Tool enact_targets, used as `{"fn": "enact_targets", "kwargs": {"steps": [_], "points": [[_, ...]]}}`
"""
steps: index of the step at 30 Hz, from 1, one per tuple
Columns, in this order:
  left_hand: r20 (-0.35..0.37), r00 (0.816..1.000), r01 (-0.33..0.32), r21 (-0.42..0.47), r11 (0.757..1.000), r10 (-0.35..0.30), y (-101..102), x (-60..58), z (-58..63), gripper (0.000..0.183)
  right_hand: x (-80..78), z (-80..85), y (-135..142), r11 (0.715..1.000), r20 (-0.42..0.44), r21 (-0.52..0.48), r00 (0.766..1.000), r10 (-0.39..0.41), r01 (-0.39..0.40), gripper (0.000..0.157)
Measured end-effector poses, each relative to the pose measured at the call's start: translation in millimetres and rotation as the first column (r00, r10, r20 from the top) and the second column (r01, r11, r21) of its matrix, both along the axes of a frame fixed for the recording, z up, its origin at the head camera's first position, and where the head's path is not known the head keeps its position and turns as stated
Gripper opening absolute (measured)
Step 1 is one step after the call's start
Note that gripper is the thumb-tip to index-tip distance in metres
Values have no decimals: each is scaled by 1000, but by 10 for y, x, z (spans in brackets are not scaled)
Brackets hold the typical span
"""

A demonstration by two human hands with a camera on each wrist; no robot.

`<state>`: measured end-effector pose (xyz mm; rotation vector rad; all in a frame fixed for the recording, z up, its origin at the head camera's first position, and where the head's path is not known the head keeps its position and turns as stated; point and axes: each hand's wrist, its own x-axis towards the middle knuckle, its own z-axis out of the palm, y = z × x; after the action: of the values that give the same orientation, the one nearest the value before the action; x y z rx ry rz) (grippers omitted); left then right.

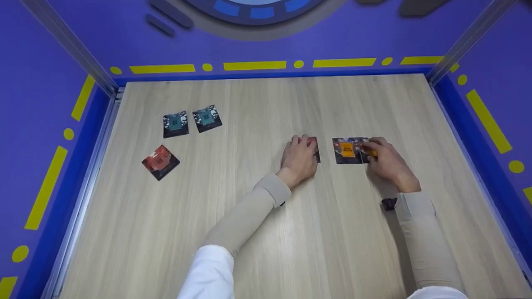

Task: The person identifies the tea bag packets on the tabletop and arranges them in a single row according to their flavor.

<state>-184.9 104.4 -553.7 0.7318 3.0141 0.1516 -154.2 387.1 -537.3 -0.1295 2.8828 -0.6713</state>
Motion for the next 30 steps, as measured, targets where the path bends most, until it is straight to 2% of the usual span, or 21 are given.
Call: {"fn": "enact_targets", "kwargs": {"steps": [9,17,30], "points": [[-13,1000,15,-20,1000,-15,199,-15,14,46,-18,2,13,1000,-5,-8,1000,5,-5,50],[-16,1000,1,18,1000,-1,372,14,-14,49,-3,-25,58,999,-28,1,999,35,-35,50],[-21,1000,20,18,1000,-20,420,18,-20,50,-11,-22,42,1000,-13,-5,1000,27,-27,50]]}}
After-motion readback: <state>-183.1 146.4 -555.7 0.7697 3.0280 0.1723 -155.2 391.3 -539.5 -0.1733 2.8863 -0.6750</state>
